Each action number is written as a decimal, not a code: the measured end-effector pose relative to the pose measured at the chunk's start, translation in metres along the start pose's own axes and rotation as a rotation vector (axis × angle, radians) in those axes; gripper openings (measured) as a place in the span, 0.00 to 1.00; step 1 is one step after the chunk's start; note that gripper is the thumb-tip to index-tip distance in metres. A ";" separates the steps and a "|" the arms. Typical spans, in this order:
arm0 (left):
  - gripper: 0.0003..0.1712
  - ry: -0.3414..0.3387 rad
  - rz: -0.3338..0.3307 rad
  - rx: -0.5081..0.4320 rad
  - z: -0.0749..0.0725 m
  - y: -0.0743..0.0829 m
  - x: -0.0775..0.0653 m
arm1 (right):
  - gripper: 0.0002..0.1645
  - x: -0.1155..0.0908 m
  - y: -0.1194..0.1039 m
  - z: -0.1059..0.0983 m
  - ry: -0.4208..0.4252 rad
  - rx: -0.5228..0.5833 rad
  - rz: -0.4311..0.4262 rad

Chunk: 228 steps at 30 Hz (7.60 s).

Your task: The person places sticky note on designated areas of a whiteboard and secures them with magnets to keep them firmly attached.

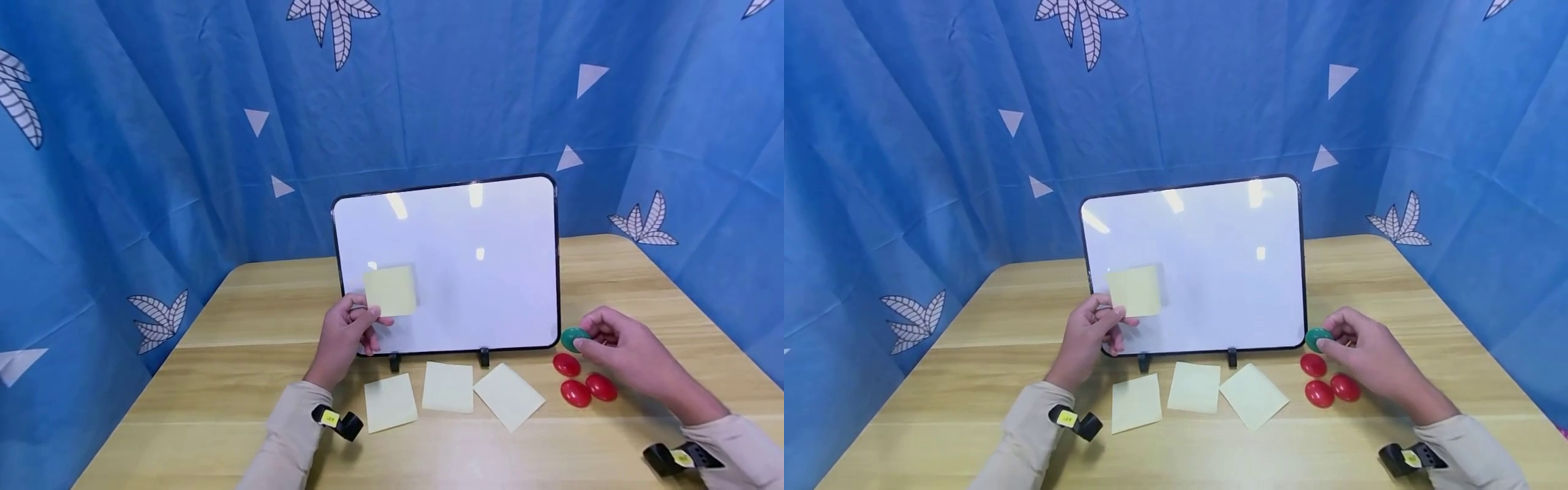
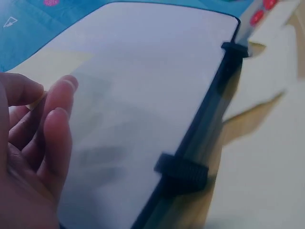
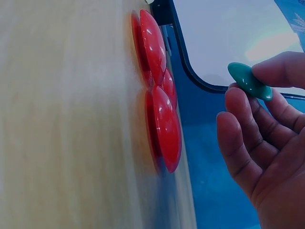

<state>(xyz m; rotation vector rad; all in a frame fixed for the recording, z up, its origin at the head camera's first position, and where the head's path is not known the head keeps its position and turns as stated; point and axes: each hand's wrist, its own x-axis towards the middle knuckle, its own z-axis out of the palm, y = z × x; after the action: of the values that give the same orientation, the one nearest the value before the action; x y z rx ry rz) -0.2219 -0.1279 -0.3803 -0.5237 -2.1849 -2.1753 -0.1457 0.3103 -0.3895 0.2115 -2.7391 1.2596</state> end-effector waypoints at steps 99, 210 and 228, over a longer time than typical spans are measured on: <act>0.03 -0.002 0.015 -0.103 0.191 -0.006 0.040 | 0.09 0.020 -0.026 0.003 0.187 0.194 -0.118; 0.06 0.173 0.065 0.281 0.208 0.011 0.052 | 0.23 0.091 -0.079 0.023 0.563 0.340 -0.077; 0.07 0.158 0.042 0.317 0.208 0.016 0.053 | 0.22 0.092 -0.077 0.020 0.507 0.383 -0.122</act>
<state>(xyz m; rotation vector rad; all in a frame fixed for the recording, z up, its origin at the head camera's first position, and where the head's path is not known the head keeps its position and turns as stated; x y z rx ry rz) -0.2215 0.0860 -0.3589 -0.3649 -2.3408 -1.7330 -0.2234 0.2383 -0.3296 0.0750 -2.0248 1.5408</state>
